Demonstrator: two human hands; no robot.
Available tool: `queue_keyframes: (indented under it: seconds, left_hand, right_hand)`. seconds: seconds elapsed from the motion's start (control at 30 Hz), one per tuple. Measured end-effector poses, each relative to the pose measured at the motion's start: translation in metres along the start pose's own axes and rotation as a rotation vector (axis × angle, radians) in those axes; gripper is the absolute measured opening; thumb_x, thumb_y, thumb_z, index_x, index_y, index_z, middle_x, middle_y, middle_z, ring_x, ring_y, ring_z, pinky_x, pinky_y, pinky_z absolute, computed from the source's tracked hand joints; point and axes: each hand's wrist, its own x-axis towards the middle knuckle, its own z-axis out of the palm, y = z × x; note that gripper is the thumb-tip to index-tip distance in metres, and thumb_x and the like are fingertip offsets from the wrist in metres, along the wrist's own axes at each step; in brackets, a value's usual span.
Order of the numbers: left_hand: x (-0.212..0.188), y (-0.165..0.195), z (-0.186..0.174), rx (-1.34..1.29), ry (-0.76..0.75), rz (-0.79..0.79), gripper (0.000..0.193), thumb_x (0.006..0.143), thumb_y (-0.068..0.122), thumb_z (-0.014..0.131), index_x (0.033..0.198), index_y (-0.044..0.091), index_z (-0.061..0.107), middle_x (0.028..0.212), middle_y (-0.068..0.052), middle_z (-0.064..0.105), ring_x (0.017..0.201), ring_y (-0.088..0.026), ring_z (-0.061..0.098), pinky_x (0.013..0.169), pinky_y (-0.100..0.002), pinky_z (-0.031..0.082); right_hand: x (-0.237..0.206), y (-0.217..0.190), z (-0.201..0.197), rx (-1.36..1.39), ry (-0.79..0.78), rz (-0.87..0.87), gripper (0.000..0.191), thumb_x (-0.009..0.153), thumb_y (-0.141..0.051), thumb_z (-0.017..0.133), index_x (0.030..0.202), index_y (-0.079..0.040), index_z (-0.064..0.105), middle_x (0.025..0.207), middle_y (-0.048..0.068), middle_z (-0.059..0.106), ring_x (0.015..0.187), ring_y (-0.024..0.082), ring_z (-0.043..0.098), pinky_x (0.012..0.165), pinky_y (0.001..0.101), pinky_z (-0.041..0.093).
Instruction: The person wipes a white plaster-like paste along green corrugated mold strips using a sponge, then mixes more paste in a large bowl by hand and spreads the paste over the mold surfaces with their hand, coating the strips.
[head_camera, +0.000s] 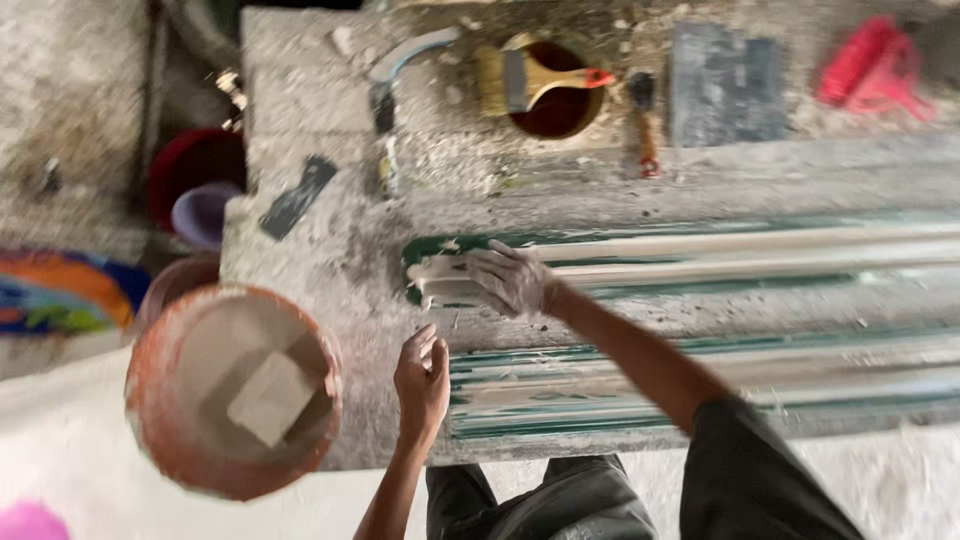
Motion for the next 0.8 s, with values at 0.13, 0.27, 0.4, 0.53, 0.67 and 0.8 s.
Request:
queue_keyframes:
  seconds: [0.13,0.27,0.4,0.53,0.67,0.8]
  left_hand:
    - [-0.011,-0.014,0.021,-0.009,0.143,0.026,0.045,0.100,0.031,0.060,0.134,0.001,0.060,0.130,-0.019,0.068,0.113,-0.027,0.071,0.089,-0.035,0.061]
    - [-0.034,-0.023,0.053,0.006,0.289,0.035,0.045,0.103,0.031,0.060,0.135,0.000,0.061,0.130,-0.020,0.068,0.116,-0.027,0.070,0.091,-0.037,0.058]
    - [-0.052,-0.012,0.092,-0.005,0.310,-0.030,0.047,0.102,0.033,0.058,0.136,0.001,0.059,0.131,-0.018,0.067,0.115,-0.027,0.070,0.090,-0.036,0.061]
    - [-0.071,0.015,0.119,0.050,0.298,-0.035,0.048,0.102,0.033,0.058,0.136,0.000,0.059,0.135,-0.019,0.063,0.121,-0.027,0.067,0.092,-0.037,0.060]
    - [-0.085,0.037,0.135,0.001,0.249,-0.024,0.049,0.103,0.034,0.058,0.138,-0.001,0.058,0.135,-0.019,0.065,0.121,-0.028,0.068,0.095,-0.039,0.059]
    - [-0.093,0.043,0.154,0.007,0.211,-0.038,0.052,0.102,0.037,0.057,0.138,-0.001,0.058,0.136,-0.020,0.063,0.120,-0.029,0.067,0.095,-0.040,0.059]
  right_hand:
    - [0.043,0.042,0.018,-0.075,-0.581,-0.222,0.109,0.087,-0.062,0.060,0.162,0.000,0.011,0.170,0.021,0.018,0.154,0.031,0.019,0.125,0.0467,0.010]
    - [0.083,0.060,0.028,-0.109,-0.517,-0.381,0.101,0.097,-0.074,0.037,0.163,-0.004,0.007,0.170,0.016,0.014,0.157,0.030,0.010,0.128,0.0437,-0.001]
    - [0.105,0.057,0.027,-0.362,-0.474,-0.508,0.105,0.097,-0.082,0.024,0.165,-0.005,0.007,0.172,0.014,0.012,0.159,0.028,0.007,0.129,0.0412,-0.003]
    - [0.077,0.058,0.003,-0.297,-0.600,-0.393,0.105,0.091,-0.084,0.023,0.163,-0.011,0.003,0.170,0.012,0.007,0.157,0.028,0.003,0.126,0.0451,-0.005]
    - [-0.021,0.097,-0.044,-0.163,-0.591,-0.299,0.101,0.091,-0.081,0.025,0.163,-0.013,0.004,0.170,0.016,0.008,0.154,0.038,0.006,0.123,0.0468,0.006]
    - [-0.154,0.149,-0.092,-0.413,-0.944,-0.265,0.097,0.097,-0.077,0.023,0.161,-0.008,0.001,0.171,0.016,0.003,0.156,0.039,0.006,0.128,0.0450,0.008]
